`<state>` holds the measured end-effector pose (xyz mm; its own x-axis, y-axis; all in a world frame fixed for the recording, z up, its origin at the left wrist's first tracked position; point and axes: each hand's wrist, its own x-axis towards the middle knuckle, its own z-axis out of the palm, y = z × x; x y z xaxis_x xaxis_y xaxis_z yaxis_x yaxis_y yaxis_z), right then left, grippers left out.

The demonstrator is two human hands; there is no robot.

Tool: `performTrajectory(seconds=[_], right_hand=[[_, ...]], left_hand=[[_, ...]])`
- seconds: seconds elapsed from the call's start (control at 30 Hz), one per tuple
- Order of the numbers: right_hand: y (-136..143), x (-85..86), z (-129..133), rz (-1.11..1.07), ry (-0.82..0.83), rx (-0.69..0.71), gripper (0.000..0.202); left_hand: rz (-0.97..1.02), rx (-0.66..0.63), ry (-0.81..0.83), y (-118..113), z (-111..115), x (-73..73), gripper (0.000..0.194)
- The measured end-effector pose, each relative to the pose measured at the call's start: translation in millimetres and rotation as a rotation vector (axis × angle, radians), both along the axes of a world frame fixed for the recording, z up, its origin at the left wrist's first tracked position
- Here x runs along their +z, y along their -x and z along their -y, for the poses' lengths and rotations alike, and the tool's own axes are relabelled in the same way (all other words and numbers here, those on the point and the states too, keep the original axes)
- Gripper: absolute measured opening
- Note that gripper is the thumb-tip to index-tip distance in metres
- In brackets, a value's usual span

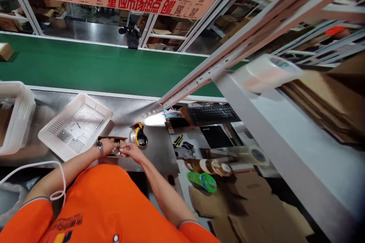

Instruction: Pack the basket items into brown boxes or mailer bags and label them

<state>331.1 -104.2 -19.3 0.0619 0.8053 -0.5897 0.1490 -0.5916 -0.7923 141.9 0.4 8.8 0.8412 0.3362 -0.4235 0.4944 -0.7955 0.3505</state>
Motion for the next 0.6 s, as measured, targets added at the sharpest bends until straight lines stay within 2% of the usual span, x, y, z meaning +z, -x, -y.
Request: performTrajectory(seconds=[0.1, 0.2, 0.23, 0.3, 0.37, 0.4, 0.5, 0.6], right_hand=[[16.9, -10.5, 7.9, -0.009, 0.022, -0.074, 0.037], [24.6, -18.5, 4.2, 0.034, 0.020, -0.073, 0.041], [25.0, -20.0, 2.3, 0.055, 0.009, -0.052, 0.041], [23.3, -21.1, -0.7, 0.112, -0.038, 0.003, 0.038], [20.0, -20.0, -2.8, 0.209, -0.131, 0.080, 0.030], [18.1, -19.0, -4.3, 0.261, -0.187, 0.127, 0.025], [13.5, -15.5, -13.4, 0.355, -0.345, 0.318, 0.014], [10.7, -13.5, -26.5, 0.353, -0.450, 0.510, 0.011]], left_hand=[[0.049, 0.049, 0.010, 13.6, 3.5, 2.0, 0.041], [0.124, 0.141, 0.009, 34.6, 10.3, 4.2, 0.038], [0.174, 0.205, -0.002, 43.9, 13.4, 3.9, 0.036], [0.313, 0.414, -0.064, 65.5, 21.5, 0.3, 0.036], [0.428, 0.616, -0.093, 87.4, 32.2, -8.3, 0.042], [0.460, 0.668, -0.068, 97.0, 38.2, -14.3, 0.048], [0.481, 0.649, 0.096, 113.6, 54.4, -34.7, 0.064], [0.460, 0.600, 0.154, 109.8, 61.7, -52.3, 0.078]])
